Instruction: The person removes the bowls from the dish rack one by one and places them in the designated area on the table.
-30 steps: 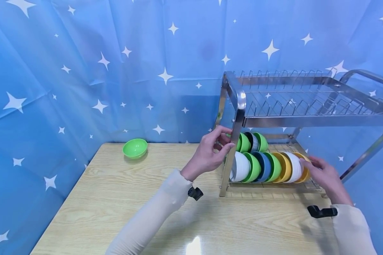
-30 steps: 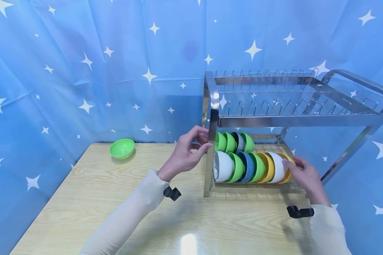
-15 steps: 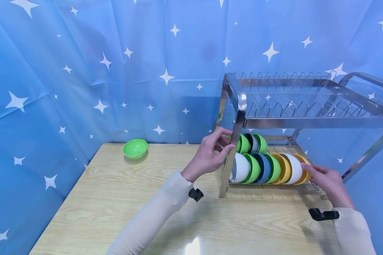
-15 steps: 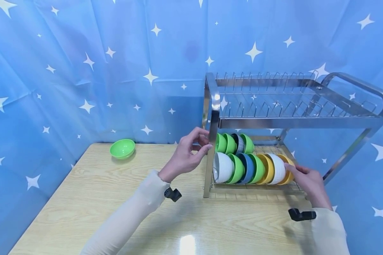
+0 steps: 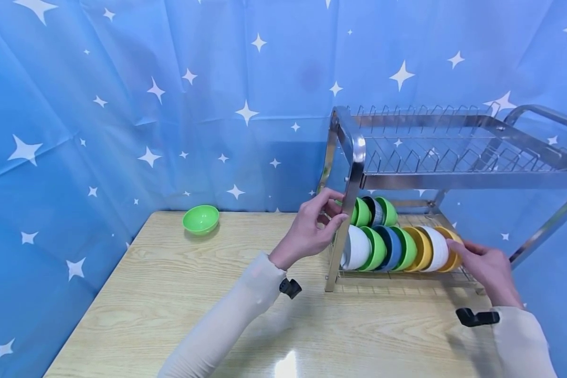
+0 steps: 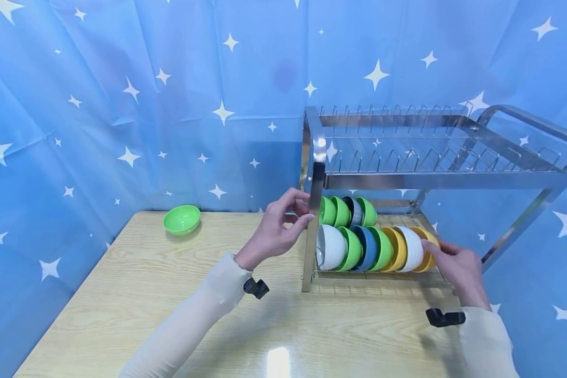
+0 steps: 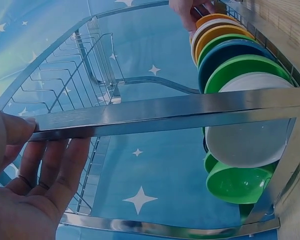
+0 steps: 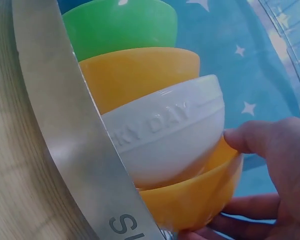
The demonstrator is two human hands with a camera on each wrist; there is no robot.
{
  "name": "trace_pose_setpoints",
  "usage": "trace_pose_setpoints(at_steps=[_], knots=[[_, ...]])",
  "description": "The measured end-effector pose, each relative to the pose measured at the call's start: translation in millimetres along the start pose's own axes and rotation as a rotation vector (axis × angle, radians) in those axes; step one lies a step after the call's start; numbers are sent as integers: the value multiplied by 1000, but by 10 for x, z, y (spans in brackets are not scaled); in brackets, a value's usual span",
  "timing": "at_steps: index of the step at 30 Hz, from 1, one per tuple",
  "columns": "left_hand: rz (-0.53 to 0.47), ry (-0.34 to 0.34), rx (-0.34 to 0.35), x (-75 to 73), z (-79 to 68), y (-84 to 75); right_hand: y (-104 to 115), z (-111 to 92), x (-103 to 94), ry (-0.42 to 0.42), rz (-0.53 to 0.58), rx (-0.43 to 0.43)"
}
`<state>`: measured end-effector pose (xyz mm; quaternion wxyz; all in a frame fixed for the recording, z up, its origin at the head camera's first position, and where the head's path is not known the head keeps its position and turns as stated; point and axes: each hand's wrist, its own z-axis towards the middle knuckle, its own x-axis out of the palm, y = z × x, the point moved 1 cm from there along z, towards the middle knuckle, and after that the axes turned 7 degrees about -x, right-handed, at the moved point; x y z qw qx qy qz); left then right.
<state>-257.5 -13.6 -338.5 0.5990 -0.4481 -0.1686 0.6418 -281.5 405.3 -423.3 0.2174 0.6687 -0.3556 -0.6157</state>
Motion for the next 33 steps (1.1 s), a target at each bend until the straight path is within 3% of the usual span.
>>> trace_pose_setpoints(at_steps=[16, 24, 33], knots=[[13, -4, -1, 5, -13, -4, 47, -5, 25, -219, -111, -145], [20, -8, 1, 4, -19, -1, 151, -62, 32, -381, -165, -314], [15, -4, 1, 5, -24, 7, 369, -152, 46, -531, -102, -396]])
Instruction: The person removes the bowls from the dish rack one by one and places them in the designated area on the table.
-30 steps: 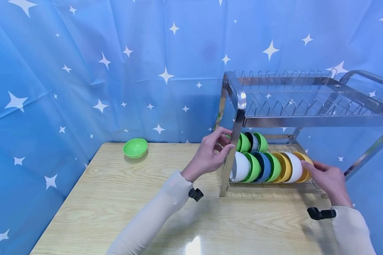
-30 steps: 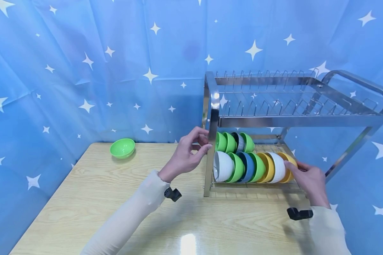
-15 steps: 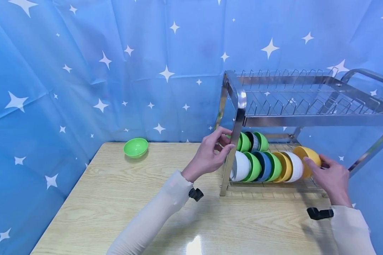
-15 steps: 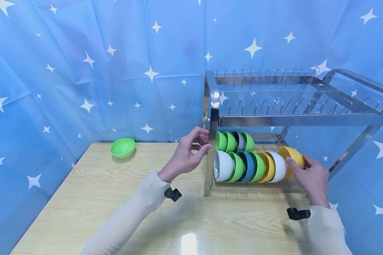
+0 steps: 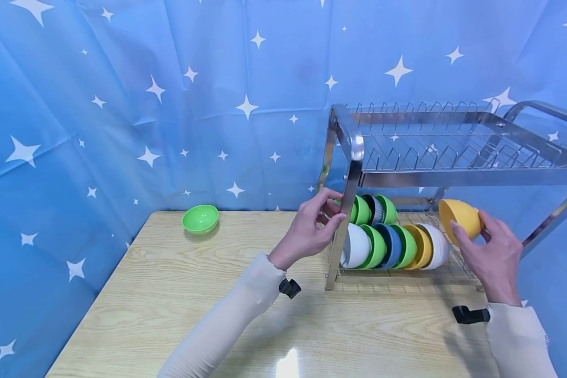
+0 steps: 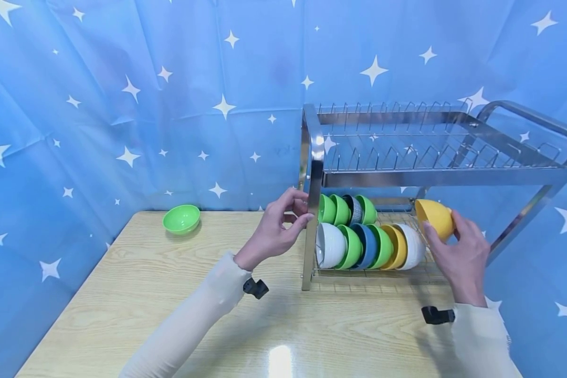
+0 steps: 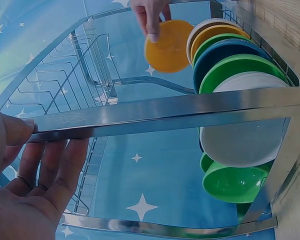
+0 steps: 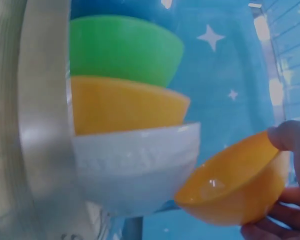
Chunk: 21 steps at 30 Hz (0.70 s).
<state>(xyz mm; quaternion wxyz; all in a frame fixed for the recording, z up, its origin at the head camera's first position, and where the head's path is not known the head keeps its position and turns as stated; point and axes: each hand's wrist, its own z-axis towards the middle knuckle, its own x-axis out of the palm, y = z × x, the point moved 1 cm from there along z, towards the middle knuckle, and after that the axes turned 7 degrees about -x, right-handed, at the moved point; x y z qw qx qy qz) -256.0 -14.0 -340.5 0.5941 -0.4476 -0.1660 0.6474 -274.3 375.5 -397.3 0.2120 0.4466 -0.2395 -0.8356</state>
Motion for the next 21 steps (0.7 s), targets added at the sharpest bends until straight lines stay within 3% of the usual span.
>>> trace_pose_setpoints(at_steps=[7, 15, 21], knots=[[-4, -5, -1, 3, 1, 2, 248, -23, -44, -34, 83, 20], [-15, -3, -12, 6, -8, 1, 486, -92, -53, 46, 287, 109], [-18, 1, -24, 8, -18, 7, 642, -155, -17, 117, 342, 123]])
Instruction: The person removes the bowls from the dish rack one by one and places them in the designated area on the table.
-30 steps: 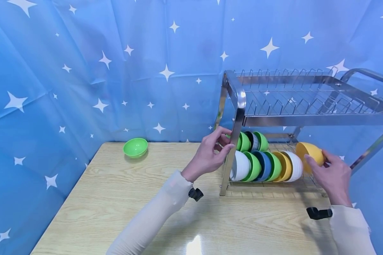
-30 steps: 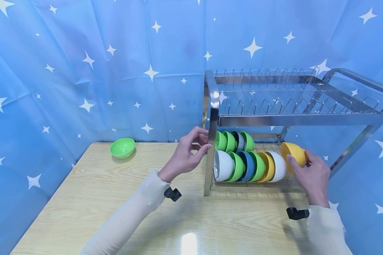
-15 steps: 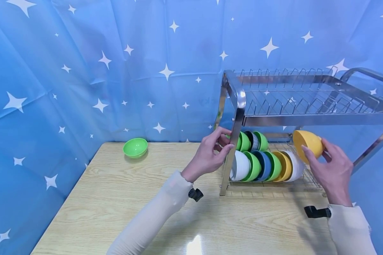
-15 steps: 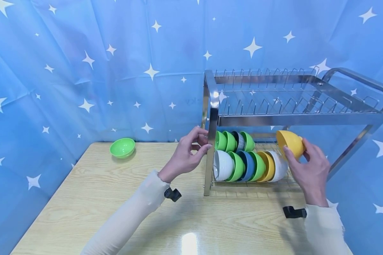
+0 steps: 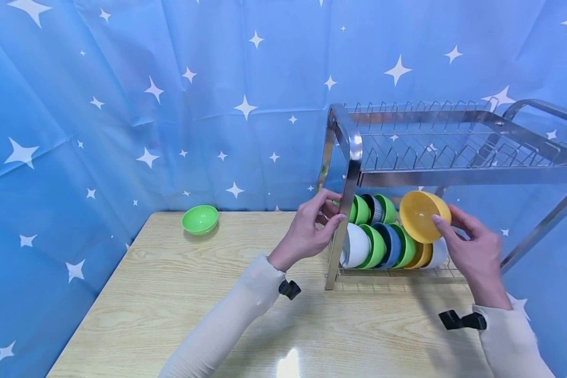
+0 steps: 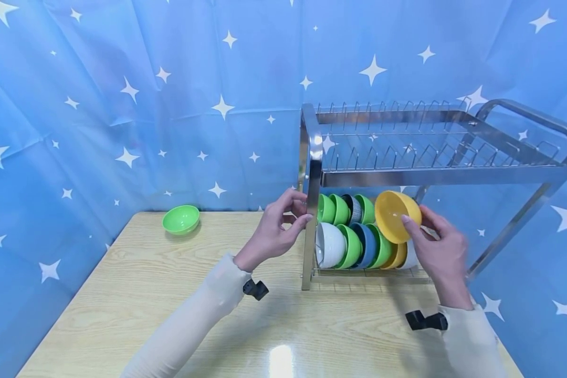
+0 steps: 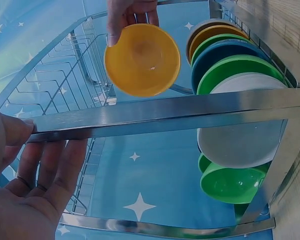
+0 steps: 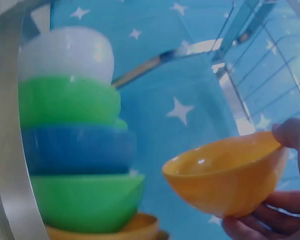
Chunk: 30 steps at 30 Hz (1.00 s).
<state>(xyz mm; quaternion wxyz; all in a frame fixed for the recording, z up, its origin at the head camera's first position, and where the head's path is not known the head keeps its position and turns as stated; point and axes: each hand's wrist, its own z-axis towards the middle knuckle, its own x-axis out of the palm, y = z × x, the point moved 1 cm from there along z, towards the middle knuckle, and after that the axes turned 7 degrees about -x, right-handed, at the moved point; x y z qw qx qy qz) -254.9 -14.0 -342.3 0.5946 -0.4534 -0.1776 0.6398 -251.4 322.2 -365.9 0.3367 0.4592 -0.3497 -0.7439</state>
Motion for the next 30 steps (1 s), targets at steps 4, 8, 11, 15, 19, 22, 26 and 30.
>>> trace_pose_setpoints(at_steps=[4, 8, 11, 15, 19, 22, 26, 30], knots=[[6, 1, 6, 3, 0, 0, 68, -54, 53, 62, -51, 58], [9, -5, 10, 5, 0, -1, 121, -90, 112, 105, -81, 87], [9, -9, 15, 8, 1, -1, 164, -109, 145, 122, -57, 84], [10, -12, 15, 14, 0, 0, 231, -141, 170, 183, -43, 94], [10, -14, 4, 13, -8, 1, 300, -183, 191, 249, -39, 97], [19, -15, -6, 6, -15, -3, 342, -217, 209, 276, -25, 85], [30, -9, -15, -2, -21, -3, 377, -258, 212, 301, -2, 61], [23, 2, -28, -3, -29, 1, 393, -309, 196, 312, -6, 4]])
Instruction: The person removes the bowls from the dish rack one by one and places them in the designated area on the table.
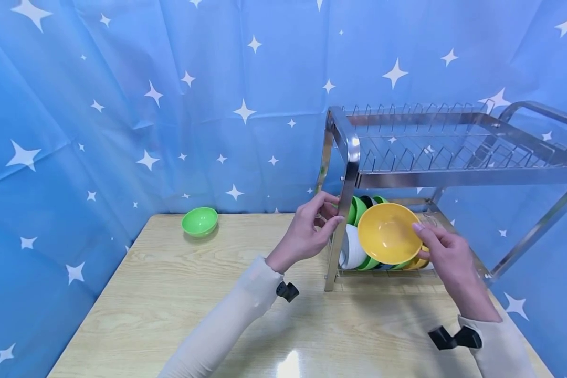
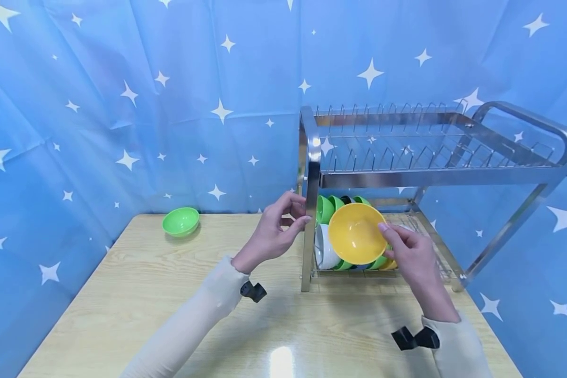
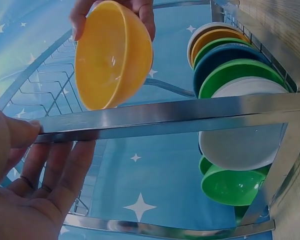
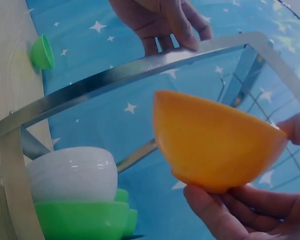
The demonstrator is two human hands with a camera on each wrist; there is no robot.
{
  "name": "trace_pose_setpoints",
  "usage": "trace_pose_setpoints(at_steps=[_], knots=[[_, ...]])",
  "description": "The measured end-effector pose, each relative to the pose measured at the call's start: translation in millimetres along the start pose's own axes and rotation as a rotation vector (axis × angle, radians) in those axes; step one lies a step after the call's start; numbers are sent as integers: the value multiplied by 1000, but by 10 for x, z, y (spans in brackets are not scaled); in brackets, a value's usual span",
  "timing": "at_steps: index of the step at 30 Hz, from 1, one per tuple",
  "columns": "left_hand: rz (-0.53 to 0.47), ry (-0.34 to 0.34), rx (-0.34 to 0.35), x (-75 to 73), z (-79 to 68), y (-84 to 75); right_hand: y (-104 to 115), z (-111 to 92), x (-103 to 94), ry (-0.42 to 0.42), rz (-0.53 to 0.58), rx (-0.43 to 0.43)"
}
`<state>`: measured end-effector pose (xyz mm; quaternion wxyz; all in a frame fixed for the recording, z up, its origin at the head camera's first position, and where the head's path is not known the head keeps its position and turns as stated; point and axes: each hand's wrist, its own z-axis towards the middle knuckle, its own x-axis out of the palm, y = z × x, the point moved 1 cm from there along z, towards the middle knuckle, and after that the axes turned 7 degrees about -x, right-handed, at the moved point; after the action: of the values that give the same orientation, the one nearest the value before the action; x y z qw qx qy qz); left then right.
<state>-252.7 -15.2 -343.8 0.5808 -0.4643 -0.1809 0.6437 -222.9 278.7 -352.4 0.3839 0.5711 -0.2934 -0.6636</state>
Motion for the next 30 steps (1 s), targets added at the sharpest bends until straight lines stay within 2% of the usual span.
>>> trace_pose_setpoints(at_steps=[4, 11, 16, 18, 20, 25, 30], knots=[[-1, 1, -19, 10, -13, -6, -3, -55, 30, 29, 23, -65], [12, -13, -9, 19, -10, -25, 42, -139, 99, 131, 139, -95], [27, -10, 5, -2, -22, -32, 72, -173, 156, 251, 378, -157], [38, -15, 26, -28, -40, -42, 85, -179, 185, 316, 489, -182], [50, -32, 52, -65, -59, -55, 104, -183, 219, 368, 554, -203], [115, -75, 108, -198, -139, -118, 195, -200, 323, 438, 582, -185], [199, -38, 177, -325, -281, -207, 266, -229, 432, 486, 616, -99]])
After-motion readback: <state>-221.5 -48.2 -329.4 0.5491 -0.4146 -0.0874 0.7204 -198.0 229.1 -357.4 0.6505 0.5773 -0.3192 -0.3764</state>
